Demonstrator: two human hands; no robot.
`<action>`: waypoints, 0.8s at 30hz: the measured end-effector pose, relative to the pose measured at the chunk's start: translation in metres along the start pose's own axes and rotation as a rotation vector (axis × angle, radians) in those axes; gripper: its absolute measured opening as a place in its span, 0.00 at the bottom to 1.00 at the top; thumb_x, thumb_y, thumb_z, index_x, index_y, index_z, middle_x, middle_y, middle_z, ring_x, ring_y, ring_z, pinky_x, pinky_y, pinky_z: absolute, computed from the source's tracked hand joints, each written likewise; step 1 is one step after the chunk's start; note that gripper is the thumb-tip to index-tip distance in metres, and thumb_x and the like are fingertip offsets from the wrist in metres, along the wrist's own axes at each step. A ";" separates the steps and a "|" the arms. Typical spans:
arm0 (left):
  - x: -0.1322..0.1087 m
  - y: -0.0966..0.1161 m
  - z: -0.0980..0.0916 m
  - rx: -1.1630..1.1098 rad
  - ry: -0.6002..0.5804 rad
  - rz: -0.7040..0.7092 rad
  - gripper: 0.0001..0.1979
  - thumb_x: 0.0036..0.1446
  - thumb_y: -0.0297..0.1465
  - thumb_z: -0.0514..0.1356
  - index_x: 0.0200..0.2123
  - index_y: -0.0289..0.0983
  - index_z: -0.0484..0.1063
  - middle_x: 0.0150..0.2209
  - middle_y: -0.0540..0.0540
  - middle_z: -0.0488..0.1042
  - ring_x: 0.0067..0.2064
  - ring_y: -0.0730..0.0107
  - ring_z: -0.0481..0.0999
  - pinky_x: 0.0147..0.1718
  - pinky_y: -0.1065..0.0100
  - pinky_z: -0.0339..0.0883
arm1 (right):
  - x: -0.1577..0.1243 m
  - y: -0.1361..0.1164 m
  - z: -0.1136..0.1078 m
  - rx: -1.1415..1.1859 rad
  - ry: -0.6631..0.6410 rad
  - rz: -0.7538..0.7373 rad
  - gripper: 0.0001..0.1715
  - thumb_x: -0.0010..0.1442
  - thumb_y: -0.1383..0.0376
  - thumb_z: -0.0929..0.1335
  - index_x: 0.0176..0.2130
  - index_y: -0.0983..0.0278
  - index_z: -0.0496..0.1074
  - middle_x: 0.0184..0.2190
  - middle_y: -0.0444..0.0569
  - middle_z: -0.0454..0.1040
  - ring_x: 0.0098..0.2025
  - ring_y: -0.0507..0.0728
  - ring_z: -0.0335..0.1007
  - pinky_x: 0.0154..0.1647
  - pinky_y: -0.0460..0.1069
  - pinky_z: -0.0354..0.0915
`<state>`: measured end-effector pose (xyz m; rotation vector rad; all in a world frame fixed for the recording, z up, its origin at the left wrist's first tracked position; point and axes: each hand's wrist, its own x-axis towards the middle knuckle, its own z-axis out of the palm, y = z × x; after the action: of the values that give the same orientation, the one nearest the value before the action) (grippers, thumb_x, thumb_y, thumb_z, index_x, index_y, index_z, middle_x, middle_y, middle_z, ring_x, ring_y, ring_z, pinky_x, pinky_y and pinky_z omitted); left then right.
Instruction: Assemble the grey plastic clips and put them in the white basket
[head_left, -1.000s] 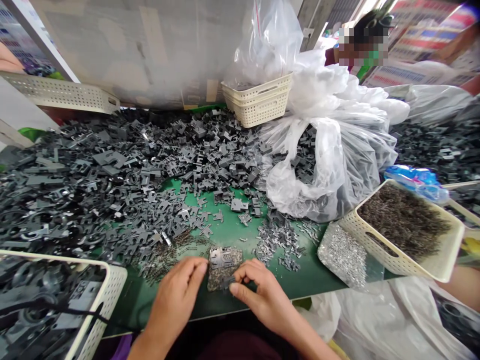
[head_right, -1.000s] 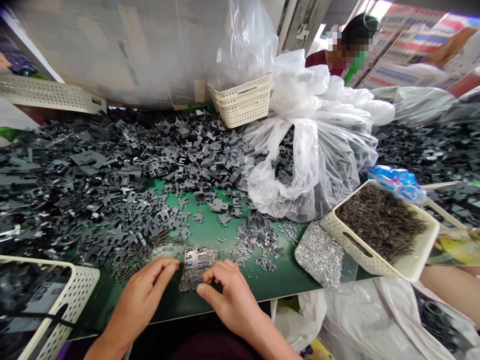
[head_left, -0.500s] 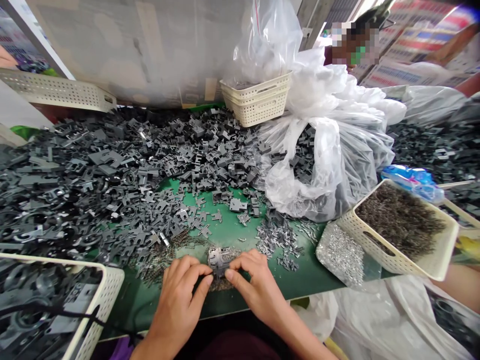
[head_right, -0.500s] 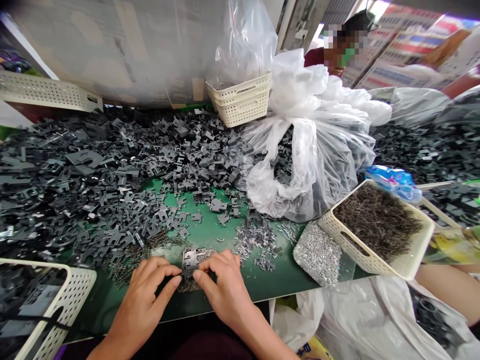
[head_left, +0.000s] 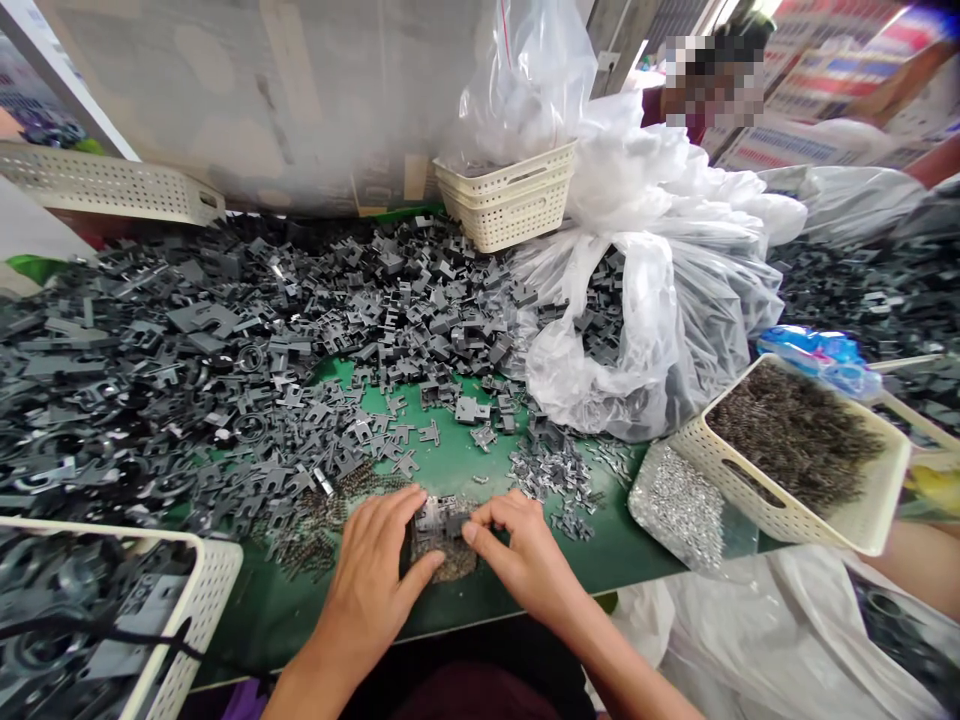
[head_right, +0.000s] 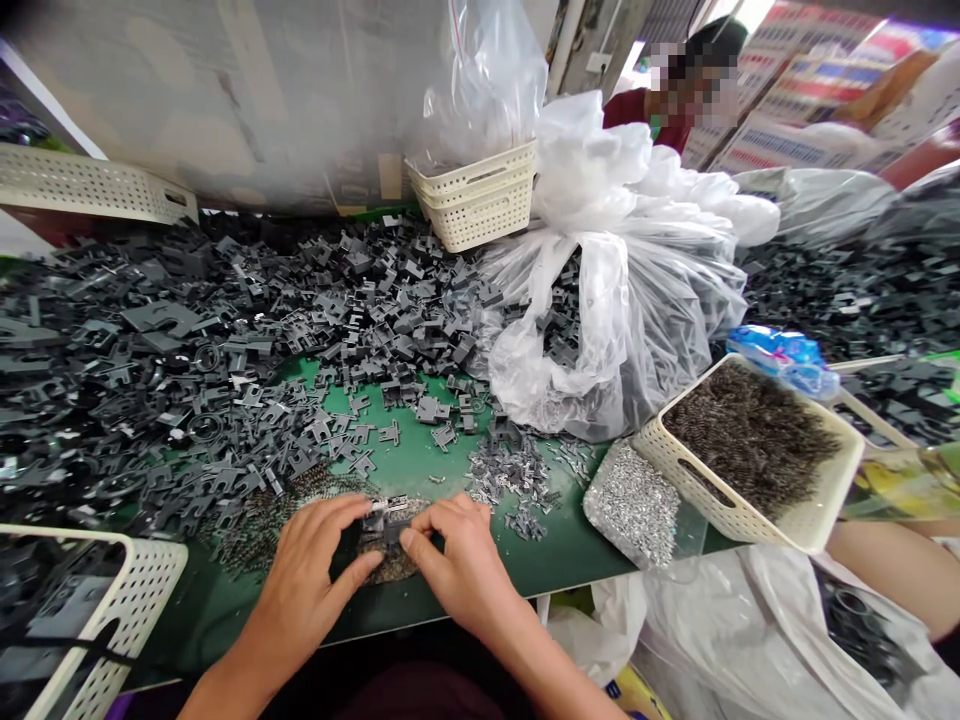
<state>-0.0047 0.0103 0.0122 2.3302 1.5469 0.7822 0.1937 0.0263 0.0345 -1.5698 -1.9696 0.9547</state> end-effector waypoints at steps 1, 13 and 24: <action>0.000 -0.002 0.005 0.008 0.000 -0.004 0.21 0.59 0.36 0.57 0.55 0.41 0.62 0.51 0.42 0.72 0.52 0.57 0.70 0.52 0.55 0.60 | 0.002 0.002 -0.001 -0.003 0.015 0.014 0.12 0.62 0.63 0.66 0.27 0.62 0.68 0.27 0.43 0.73 0.35 0.56 0.64 0.41 0.52 0.53; -0.003 -0.007 0.027 -0.014 0.069 -0.033 0.25 0.61 0.33 0.56 0.60 0.39 0.53 0.49 0.41 0.74 0.50 0.58 0.72 0.54 0.52 0.61 | 0.020 -0.001 -0.007 -0.104 -0.064 -0.031 0.09 0.60 0.66 0.68 0.27 0.63 0.70 0.27 0.43 0.74 0.36 0.56 0.63 0.40 0.52 0.49; 0.000 -0.011 0.021 -0.116 0.051 0.024 0.16 0.62 0.33 0.55 0.53 0.40 0.61 0.47 0.44 0.76 0.49 0.62 0.76 0.57 0.50 0.62 | 0.026 -0.013 0.002 -0.275 -0.104 -0.017 0.14 0.61 0.67 0.66 0.24 0.64 0.67 0.24 0.45 0.73 0.33 0.56 0.61 0.37 0.51 0.46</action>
<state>-0.0012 0.0170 -0.0106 2.2660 1.4542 0.9182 0.1774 0.0498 0.0407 -1.6724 -2.2630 0.8000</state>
